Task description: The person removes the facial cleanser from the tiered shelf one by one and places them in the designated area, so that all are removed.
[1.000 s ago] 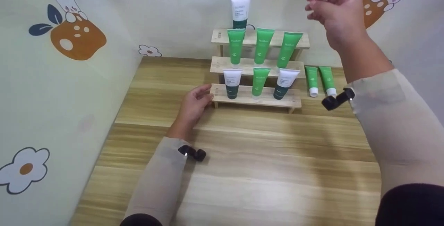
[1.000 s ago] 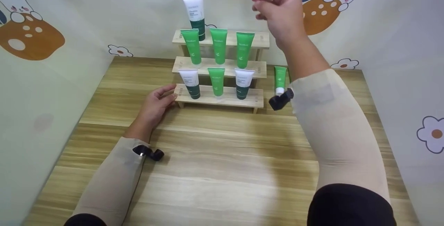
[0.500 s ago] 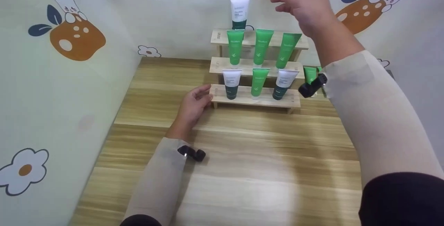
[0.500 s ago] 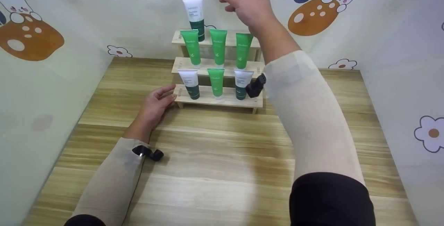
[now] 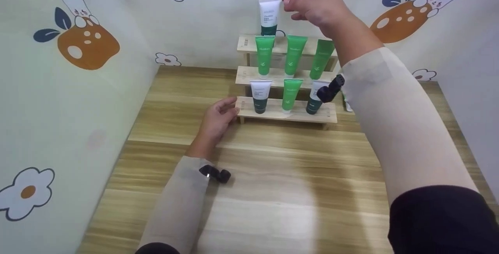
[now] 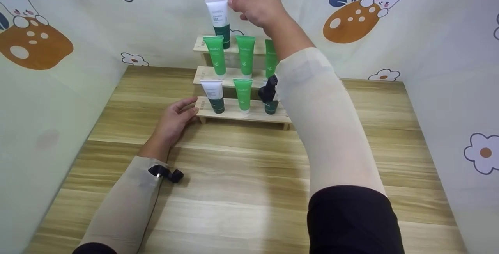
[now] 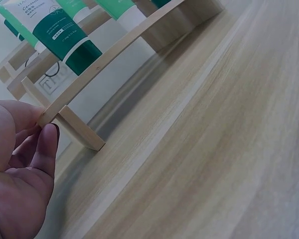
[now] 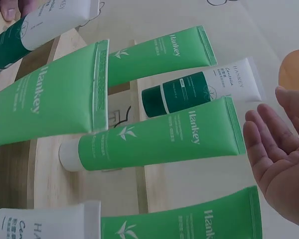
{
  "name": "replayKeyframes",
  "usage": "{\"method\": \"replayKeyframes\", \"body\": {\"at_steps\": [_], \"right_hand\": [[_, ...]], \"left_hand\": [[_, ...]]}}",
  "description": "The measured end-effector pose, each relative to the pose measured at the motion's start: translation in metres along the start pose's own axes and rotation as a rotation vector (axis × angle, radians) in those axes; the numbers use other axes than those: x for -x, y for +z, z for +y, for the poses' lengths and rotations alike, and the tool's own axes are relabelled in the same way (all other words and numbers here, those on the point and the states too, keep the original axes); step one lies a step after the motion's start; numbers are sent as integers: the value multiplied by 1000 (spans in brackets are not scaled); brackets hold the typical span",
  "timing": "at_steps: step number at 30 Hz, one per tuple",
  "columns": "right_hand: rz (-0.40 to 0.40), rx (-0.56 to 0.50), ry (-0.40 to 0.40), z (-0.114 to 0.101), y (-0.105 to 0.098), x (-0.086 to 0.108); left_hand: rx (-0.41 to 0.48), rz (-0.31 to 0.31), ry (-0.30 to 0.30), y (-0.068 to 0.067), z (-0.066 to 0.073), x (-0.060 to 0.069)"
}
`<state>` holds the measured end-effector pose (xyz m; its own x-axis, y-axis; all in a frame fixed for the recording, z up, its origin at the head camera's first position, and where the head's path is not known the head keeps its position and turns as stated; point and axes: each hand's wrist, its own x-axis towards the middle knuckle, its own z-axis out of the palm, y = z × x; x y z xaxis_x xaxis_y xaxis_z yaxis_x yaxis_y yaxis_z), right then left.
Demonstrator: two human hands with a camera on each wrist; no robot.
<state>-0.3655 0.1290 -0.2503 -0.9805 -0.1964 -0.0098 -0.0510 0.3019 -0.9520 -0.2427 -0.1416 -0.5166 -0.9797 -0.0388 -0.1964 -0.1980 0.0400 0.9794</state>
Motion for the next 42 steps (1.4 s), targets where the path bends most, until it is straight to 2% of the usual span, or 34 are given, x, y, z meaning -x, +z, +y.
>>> {"method": "replayKeyframes", "body": {"at_steps": [6, 10, 16, 20, 29, 35, 42], "right_hand": [[1, 205, 33, 3, 8, -4], [28, 284, 21, 3, 15, -4], [44, 325, 17, 1, 20, -3], [59, 327, 40, 2, 12, 0], [106, 261, 73, 18, -35, 11], [145, 108, 107, 33, -67, 22], [188, -61, 79, 49, -96, 38]], "left_hand": [[-28, -14, -3, -1, -1, -1], [-30, -17, 12, -2, -1, -1], [-3, -23, 6, -3, 0, -1], [-12, -17, 11, -3, 0, -1], [-29, -21, 17, -3, 2, 0], [-29, -20, 8, -3, 3, 1], [26, -20, -11, -1, 2, 1]]}}
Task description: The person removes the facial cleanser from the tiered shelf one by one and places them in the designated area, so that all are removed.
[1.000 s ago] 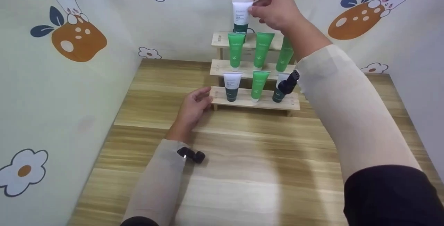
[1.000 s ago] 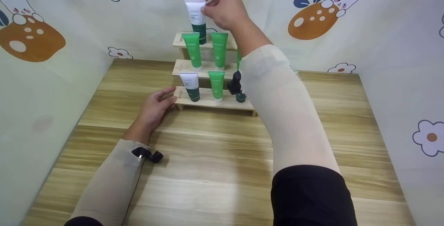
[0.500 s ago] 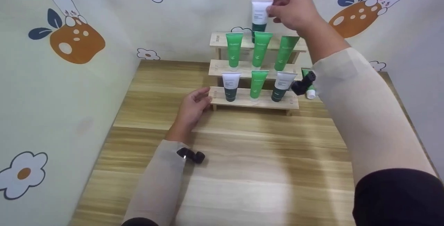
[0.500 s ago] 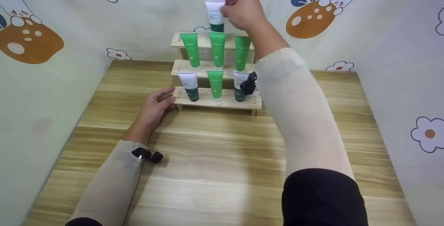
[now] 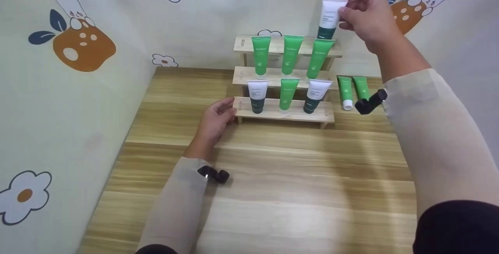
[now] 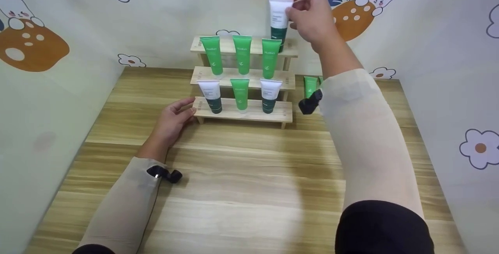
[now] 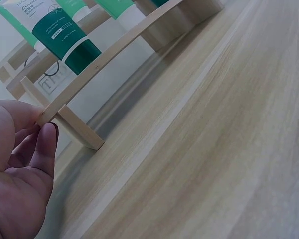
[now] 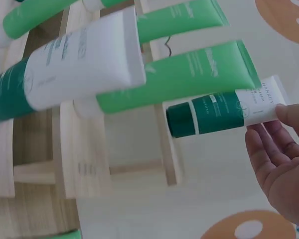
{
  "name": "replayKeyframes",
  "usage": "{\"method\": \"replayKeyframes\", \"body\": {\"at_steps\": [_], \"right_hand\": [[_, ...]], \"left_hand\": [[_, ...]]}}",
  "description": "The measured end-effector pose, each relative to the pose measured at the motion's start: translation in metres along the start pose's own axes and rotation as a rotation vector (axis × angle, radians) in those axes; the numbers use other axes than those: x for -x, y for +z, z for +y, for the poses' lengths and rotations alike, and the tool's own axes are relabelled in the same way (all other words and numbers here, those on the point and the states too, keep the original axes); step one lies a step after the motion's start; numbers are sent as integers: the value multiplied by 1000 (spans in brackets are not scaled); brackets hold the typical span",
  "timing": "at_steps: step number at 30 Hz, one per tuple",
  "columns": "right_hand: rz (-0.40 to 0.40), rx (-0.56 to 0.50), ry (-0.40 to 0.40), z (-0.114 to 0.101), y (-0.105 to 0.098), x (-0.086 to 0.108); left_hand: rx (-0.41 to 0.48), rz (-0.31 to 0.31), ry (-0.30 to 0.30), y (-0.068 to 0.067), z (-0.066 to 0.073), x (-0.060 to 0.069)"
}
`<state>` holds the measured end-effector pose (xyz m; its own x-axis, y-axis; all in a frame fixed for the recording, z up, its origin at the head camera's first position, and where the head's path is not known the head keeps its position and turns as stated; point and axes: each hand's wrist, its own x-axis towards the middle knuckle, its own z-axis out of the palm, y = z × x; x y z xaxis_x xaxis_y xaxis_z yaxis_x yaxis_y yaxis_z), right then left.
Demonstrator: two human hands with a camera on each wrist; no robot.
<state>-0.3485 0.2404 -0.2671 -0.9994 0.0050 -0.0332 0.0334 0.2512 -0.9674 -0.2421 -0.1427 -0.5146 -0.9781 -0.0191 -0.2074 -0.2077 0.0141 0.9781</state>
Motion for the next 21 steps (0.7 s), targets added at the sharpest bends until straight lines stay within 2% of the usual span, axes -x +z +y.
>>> {"method": "replayKeyframes", "body": {"at_steps": [7, 14, 17, 21], "right_hand": [[50, -230, 5, 20, -32, 9], [145, -469, 1, 58, -64, 15], [190, -506, 38, 79, -75, 17], [233, -494, 84, 105, -87, 22]], "left_hand": [[-7, 11, 4, 2, -1, -1], [-21, 10, 16, 3, -1, -2], [-23, 8, 12, 3, -1, -2], [-25, 11, 9, 3, -1, -1]]}}
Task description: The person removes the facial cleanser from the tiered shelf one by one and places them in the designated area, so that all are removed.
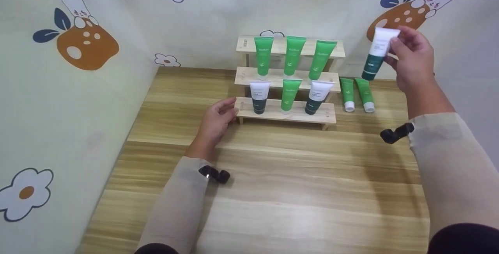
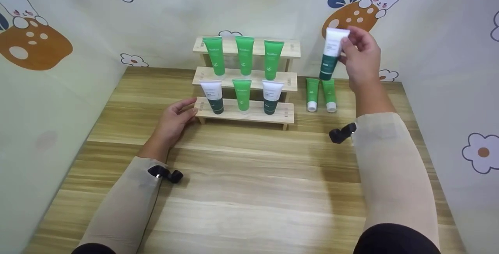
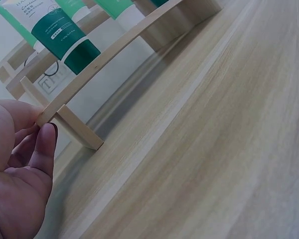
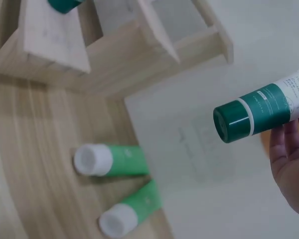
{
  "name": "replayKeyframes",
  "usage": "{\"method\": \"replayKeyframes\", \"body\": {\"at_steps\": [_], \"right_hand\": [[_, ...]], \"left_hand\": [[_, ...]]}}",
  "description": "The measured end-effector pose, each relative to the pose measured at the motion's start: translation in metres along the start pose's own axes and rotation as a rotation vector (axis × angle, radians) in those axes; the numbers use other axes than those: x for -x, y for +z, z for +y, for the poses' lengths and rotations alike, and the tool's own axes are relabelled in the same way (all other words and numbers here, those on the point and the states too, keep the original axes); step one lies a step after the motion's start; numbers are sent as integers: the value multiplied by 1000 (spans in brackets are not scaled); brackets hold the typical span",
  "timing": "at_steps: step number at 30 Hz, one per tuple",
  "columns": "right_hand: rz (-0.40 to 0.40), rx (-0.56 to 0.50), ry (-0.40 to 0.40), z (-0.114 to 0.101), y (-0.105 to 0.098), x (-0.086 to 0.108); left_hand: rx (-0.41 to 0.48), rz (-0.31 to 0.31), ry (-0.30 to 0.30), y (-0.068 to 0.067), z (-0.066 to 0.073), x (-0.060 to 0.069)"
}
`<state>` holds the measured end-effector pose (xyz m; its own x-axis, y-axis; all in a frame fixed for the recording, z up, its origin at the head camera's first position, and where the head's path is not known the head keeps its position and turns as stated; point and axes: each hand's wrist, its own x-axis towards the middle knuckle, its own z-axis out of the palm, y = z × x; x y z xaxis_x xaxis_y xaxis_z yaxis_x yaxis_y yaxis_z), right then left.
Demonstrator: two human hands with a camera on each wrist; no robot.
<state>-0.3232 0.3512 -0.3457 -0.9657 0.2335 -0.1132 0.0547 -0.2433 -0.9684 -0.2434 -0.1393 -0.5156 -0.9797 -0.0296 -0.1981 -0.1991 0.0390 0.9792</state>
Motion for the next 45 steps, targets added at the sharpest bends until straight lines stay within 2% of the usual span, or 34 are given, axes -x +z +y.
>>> {"method": "replayKeyframes", "body": {"at_steps": [8, 20, 28, 36, 45], "right_hand": [[51, 32, 24, 23, -35, -2], [115, 68, 148, 46, -76, -11], [137, 171, 196, 67, -93, -21], [114, 285, 241, 82, -102, -35], [202, 369, 320, 93, -108, -49]], "left_hand": [[-16, 4, 18, 0, -1, 1], [-12, 9, 17, 0, -2, 0], [-17, 8, 21, 0, -1, 1], [-20, 6, 30, -2, -2, -1], [-14, 2, 20, 0, -1, 0]]}}
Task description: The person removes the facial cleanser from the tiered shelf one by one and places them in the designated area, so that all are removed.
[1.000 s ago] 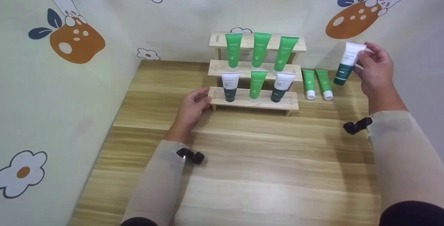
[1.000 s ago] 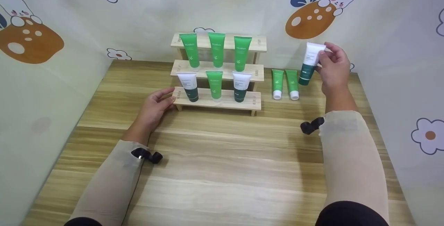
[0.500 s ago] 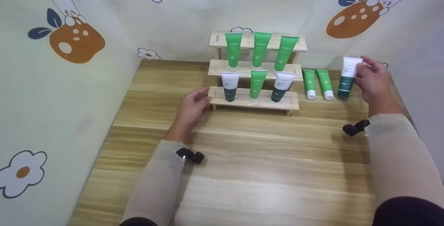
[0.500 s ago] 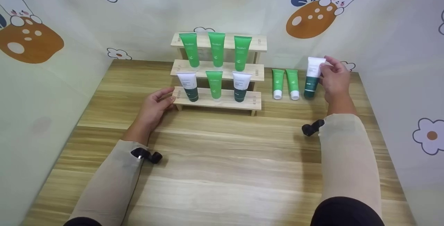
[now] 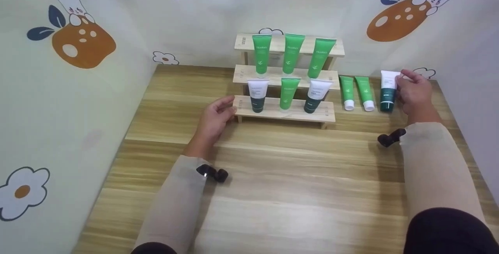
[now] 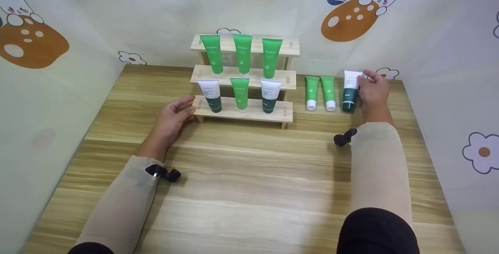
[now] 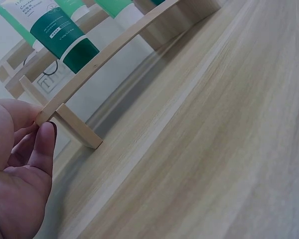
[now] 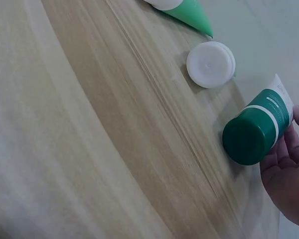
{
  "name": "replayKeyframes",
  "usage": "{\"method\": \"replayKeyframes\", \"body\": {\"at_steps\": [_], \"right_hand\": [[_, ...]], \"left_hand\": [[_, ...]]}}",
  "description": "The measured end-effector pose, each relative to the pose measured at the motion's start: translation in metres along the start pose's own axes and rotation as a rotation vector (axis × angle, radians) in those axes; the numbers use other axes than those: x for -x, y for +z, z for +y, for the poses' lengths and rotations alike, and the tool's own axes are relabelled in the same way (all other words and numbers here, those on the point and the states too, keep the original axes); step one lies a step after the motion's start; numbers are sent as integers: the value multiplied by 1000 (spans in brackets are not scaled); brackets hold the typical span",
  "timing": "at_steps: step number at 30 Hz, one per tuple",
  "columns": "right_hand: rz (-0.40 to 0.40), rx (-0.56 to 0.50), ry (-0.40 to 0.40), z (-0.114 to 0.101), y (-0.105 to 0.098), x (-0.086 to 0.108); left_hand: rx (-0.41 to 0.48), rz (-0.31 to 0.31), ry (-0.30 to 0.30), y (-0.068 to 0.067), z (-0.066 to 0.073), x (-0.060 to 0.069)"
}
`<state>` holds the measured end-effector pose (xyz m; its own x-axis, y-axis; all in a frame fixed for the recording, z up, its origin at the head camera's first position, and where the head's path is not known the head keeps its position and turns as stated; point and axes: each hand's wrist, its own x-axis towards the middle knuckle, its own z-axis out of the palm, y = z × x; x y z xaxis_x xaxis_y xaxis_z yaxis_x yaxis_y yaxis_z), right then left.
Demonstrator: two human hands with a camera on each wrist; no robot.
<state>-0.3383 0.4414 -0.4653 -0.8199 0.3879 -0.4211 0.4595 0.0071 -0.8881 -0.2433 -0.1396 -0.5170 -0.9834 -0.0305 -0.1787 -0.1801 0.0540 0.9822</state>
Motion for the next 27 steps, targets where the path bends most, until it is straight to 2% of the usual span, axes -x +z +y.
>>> {"method": "replayKeyframes", "body": {"at_steps": [6, 16, 23, 27], "right_hand": [[8, 67, 76, 2, -1, -6], [2, 99, 76, 1, -1, 0], [16, 91, 21, 1, -1, 9], [25, 14, -28, 1, 4, 20]], "left_hand": [[-13, -13, 0, 0, 1, -1], [-3, -12, 0, 1, 4, 1], [-30, 0, 4, 0, 0, -1], [-42, -2, 1, -1, -1, -1]]}}
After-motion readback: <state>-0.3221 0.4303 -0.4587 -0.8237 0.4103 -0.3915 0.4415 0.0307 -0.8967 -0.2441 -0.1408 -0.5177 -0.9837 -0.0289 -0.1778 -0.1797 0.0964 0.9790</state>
